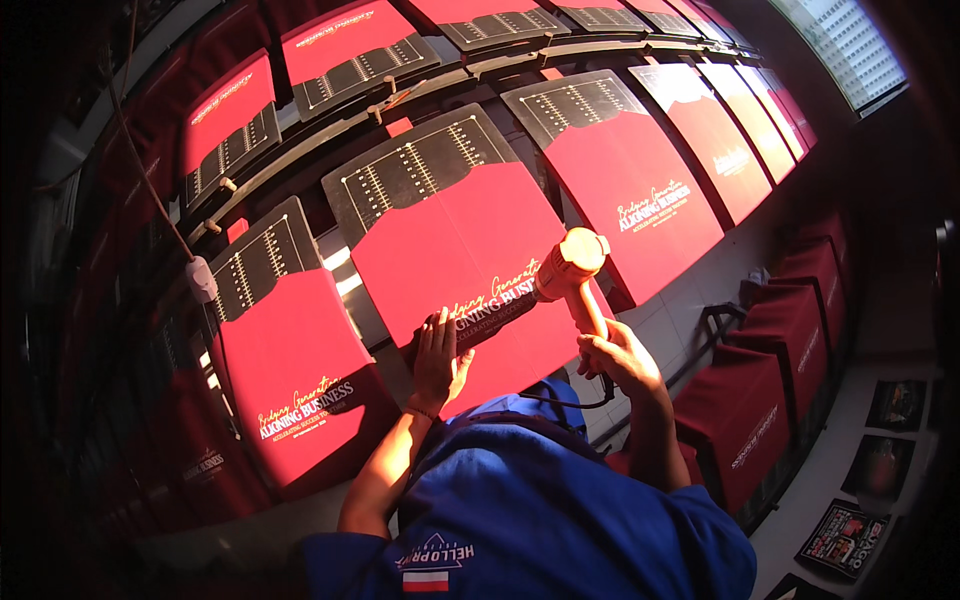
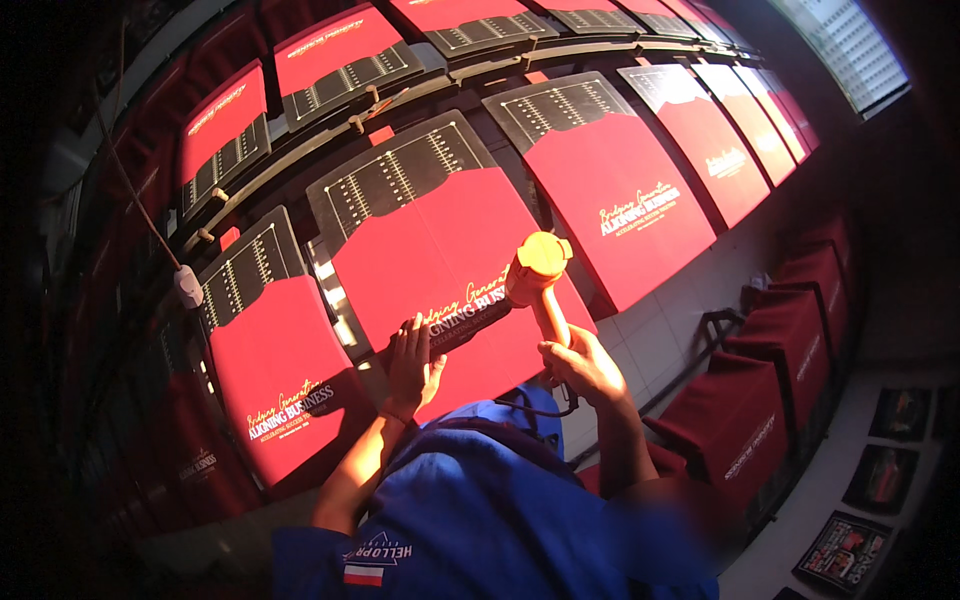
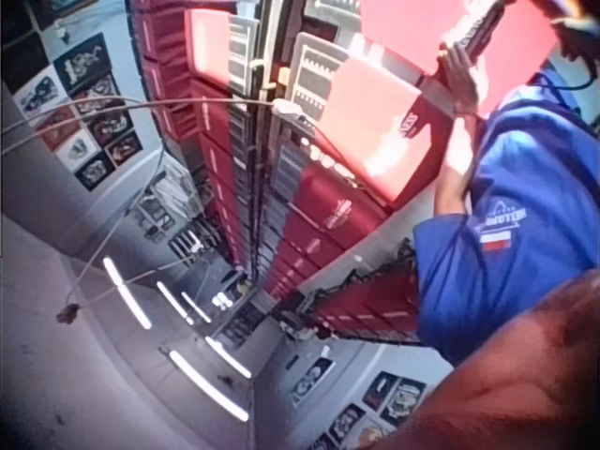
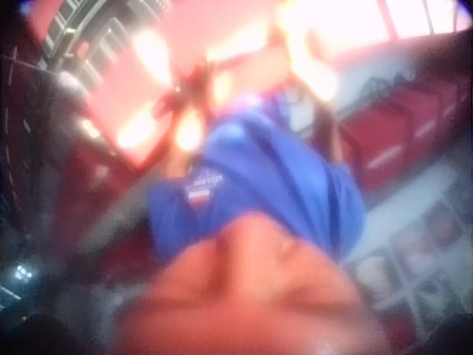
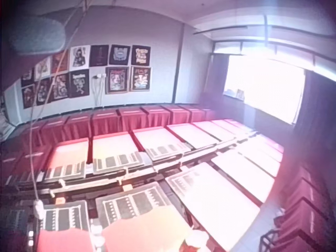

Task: The person uses a heat gun to dry the ink on several red shirts that are mounted on a printing press.

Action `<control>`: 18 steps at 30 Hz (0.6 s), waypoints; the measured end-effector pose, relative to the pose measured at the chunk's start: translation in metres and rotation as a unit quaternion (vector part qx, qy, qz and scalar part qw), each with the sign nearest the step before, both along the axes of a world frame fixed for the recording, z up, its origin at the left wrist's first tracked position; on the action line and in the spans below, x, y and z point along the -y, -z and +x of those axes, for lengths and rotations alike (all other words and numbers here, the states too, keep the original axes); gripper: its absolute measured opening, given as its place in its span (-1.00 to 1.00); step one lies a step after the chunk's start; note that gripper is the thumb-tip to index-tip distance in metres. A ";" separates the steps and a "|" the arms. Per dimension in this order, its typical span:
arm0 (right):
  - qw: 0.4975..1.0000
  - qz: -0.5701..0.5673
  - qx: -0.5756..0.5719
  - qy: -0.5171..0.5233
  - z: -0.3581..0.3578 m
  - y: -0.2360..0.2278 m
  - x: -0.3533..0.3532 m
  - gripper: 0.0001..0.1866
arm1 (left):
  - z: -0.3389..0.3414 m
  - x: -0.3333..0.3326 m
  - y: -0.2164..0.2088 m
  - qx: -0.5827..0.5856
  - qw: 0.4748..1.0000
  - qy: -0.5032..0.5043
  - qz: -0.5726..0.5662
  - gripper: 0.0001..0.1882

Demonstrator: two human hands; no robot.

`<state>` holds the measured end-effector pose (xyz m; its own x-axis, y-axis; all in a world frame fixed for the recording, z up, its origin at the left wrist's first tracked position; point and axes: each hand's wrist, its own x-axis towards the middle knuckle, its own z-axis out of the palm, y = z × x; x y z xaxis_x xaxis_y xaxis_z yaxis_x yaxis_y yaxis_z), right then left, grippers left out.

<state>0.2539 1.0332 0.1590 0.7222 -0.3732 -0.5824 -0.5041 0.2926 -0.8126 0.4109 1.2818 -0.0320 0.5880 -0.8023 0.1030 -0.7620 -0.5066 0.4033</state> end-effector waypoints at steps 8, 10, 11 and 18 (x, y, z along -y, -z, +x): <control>0.999 0.023 -0.008 -0.025 0.004 -0.004 -0.010 -0.74 | -0.003 0.002 -0.008 -0.024 0.999 -0.020 -0.019 -0.29; 0.998 0.037 -0.026 -0.034 0.006 -0.005 -0.010 -0.74 | 0.002 0.004 -0.010 -0.023 0.999 -0.022 -0.015 -0.27; 0.999 0.027 -0.012 -0.035 0.005 -0.003 -0.013 -0.74 | 0.003 0.004 -0.010 -0.022 0.999 -0.023 -0.013 -0.26; 0.997 0.033 -0.006 -0.064 0.005 0.000 -0.019 -0.70 | -0.003 -0.003 -0.005 -0.009 1.000 -0.011 -0.024 -0.26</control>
